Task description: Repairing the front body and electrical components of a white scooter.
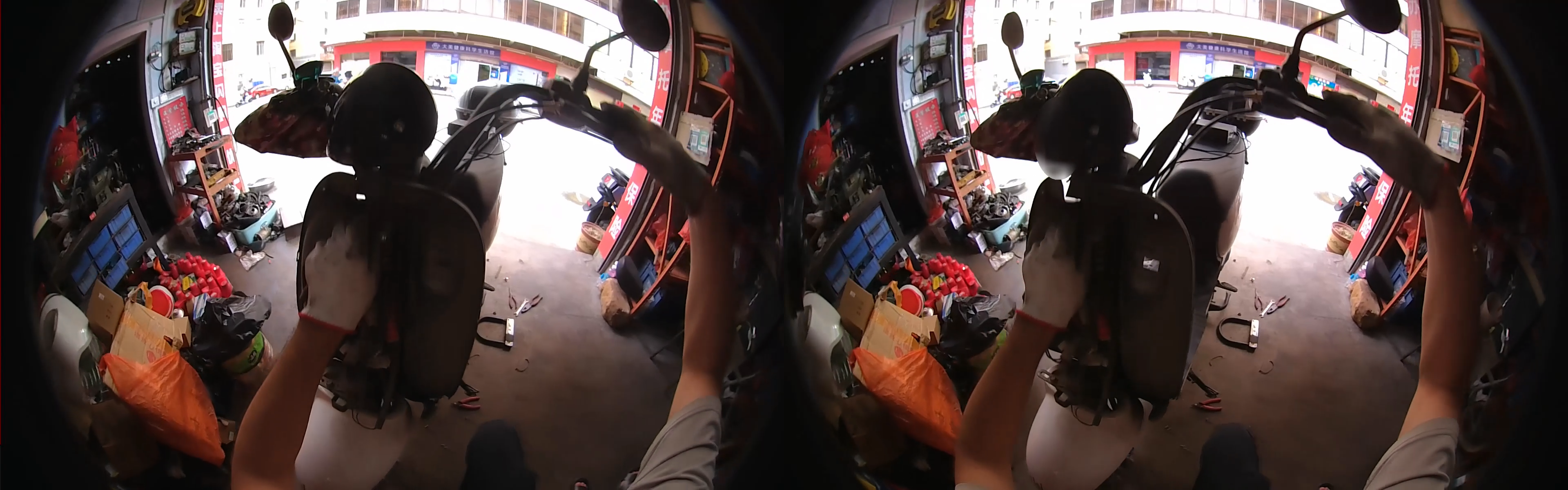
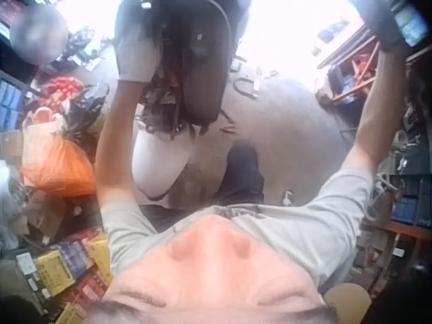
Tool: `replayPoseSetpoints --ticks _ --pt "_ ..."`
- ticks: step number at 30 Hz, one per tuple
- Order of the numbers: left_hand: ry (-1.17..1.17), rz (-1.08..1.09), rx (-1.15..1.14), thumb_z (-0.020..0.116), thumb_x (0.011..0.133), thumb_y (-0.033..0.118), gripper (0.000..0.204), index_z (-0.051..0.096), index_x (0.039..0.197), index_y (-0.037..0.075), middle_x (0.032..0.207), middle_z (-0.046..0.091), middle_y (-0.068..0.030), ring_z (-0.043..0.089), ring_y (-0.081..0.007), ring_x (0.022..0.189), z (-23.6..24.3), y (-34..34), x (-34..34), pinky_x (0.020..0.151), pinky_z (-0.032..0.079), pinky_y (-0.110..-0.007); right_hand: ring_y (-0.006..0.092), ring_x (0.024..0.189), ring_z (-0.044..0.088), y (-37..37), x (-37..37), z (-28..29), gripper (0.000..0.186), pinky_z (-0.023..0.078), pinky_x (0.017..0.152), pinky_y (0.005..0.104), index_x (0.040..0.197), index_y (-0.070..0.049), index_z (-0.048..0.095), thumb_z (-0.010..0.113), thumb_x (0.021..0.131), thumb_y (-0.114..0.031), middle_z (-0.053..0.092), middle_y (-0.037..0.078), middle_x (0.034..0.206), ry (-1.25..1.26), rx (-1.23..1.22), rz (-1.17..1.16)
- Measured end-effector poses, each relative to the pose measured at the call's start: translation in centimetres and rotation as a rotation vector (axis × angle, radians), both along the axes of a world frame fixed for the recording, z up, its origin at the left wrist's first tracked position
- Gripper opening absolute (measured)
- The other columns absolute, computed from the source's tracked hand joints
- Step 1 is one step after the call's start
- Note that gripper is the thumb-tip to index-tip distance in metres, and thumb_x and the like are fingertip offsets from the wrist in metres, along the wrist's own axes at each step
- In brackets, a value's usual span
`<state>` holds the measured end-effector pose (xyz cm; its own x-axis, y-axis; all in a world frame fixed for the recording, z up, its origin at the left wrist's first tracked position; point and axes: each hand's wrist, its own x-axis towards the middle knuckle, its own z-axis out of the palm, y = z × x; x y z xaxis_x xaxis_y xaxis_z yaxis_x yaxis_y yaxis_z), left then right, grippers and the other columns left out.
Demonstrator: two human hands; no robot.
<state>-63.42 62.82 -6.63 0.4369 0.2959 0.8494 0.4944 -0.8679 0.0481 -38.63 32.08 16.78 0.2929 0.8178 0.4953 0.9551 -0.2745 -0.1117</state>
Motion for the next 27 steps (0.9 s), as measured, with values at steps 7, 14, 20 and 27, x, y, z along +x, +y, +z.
replayPoseSetpoints --ticks 7,14,20,27 --pt "-0.021 -0.243 -0.288 0.066 0.085 0.024 0.027 0.064 0.105 0.006 0.099 0.063 -0.0157 0.062 -0.0362 0.079 2.6 -0.1 1.2 0.068 0.05 -0.044 0.04 0.131 0.044 -1.1 -1.9 2.0 0.084 0.036 0.11 0.0449 0.149 -0.001 0.031 0.067 0.087 -0.045 0.045 0.025 0.14 -0.151 -0.069 -0.139" --pt "0.061 0.067 -0.338 0.064 0.086 0.021 0.028 0.062 0.107 0.002 0.105 0.062 -0.0209 0.059 -0.0414 0.096 8.4 -6.4 0.3 0.084 0.048 -0.047 0.0401 0.127 0.043 1.6 -0.4 3.4 0.09 0.038 0.107 0.0467 0.148 -0.003 0.035 0.074 0.078 -0.044 0.043 0.022 0.139 0.063 -0.164 -0.15" --pt "-0.406 0.254 -1.239 0.065 0.089 0.034 0.051 0.055 0.116 -0.007 0.107 0.063 -0.0294 0.06 -0.0469 0.099 13.6 -12.0 3.5 0.089 0.046 -0.049 0.0391 0.121 0.049 3.1 2.1 4.5 0.072 0.042 0.099 0.0486 0.139 -0.008 0.047 0.073 0.08 -0.038 0.053 0.018 0.131 0.188 -0.315 -0.092" --pt "-0.837 -0.382 -1.967 0.057 0.097 0.026 0.03 0.06 0.109 -0.001 0.091 0.064 -0.0055 0.062 -0.0147 0.075 20.1 -15.5 9.2 0.068 0.048 -0.028 0.0367 0.099 0.058 3.8 3.4 2.5 0.043 0.046 0.082 0.0486 0.121 -0.011 0.057 0.069 0.085 -0.031 0.063 0.012 0.109 0.127 -0.226 -0.17"
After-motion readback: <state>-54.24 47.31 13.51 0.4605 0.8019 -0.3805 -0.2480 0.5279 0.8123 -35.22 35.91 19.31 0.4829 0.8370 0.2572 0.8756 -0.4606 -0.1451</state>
